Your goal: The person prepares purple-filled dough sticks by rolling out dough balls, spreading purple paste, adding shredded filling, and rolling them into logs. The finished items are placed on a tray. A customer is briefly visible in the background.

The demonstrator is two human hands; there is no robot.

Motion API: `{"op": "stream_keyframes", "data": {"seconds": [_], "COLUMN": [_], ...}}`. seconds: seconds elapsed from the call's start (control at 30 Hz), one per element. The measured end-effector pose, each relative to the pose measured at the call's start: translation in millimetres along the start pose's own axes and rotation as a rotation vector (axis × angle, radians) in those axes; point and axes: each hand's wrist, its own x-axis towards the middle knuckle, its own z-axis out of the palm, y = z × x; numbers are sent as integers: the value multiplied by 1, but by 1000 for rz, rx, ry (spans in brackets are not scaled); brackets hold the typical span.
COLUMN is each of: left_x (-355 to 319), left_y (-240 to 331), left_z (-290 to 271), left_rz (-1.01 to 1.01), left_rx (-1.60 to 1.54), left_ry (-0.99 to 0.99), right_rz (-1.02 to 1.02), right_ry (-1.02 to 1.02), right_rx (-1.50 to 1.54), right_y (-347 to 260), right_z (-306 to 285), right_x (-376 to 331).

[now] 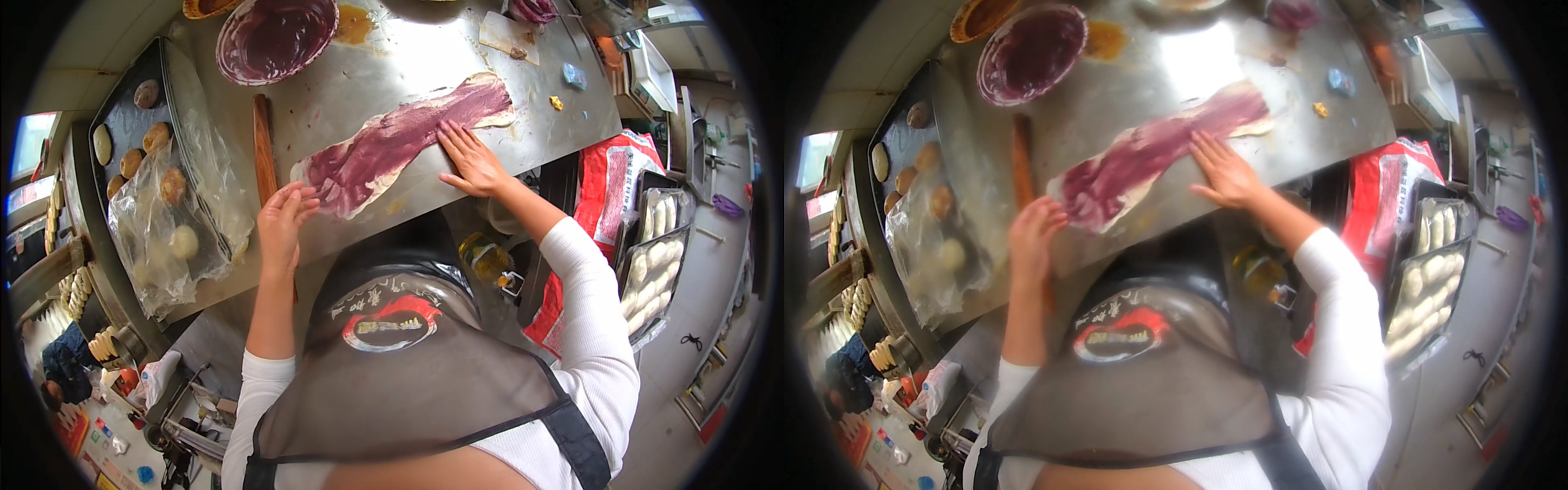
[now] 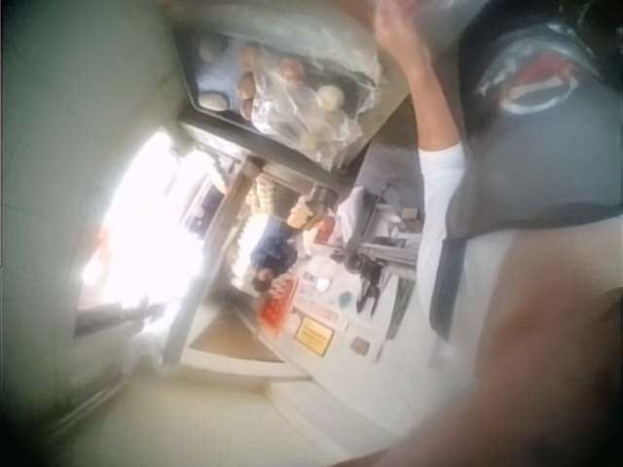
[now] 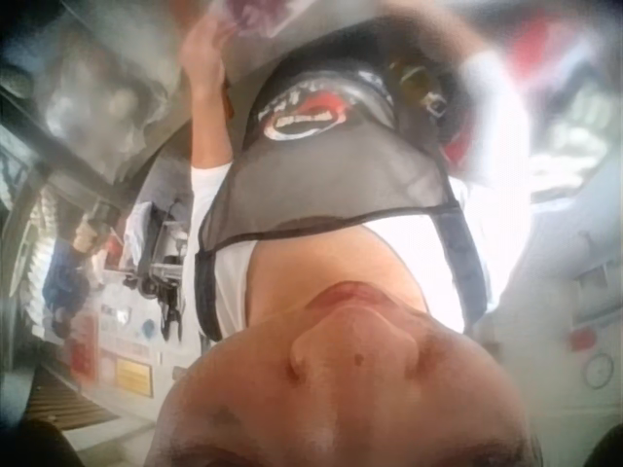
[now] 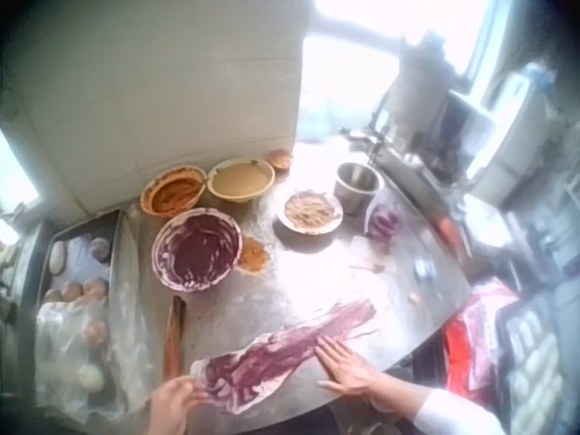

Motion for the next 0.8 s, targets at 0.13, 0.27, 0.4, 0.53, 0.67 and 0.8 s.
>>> {"op": "stream_keyframes", "data": {"seconds": [0.13, 0.27, 0.4, 0.53, 0.67, 0.8], "left_x": [-11, -23, -26, -29, -37, -41], "left_y": [-3, -2, 0, 1, 0, -3], "left_z": [-1, -9, -18, -31, -43, -49], "left_rz": [-26, -14, 17, 38, 46, 49], "left_rx": [44, 40, 7, -27, -14, -27], "left_ry": [-6, -8, 15, 37, 106, 113], "right_rz": [433, 325, -111, -202, 119, -218], "right_ry": [69, 127, 148, -26, 180, 197], "right_rx": [-225, 21, 242, 138, 152, 213], "right_y": [25, -29, -168, -185, -185, -238], "right_z": [-28, -13, 32, 9, -15, 22], "right_x": [-15, 14, 34, 42, 77, 103]}}
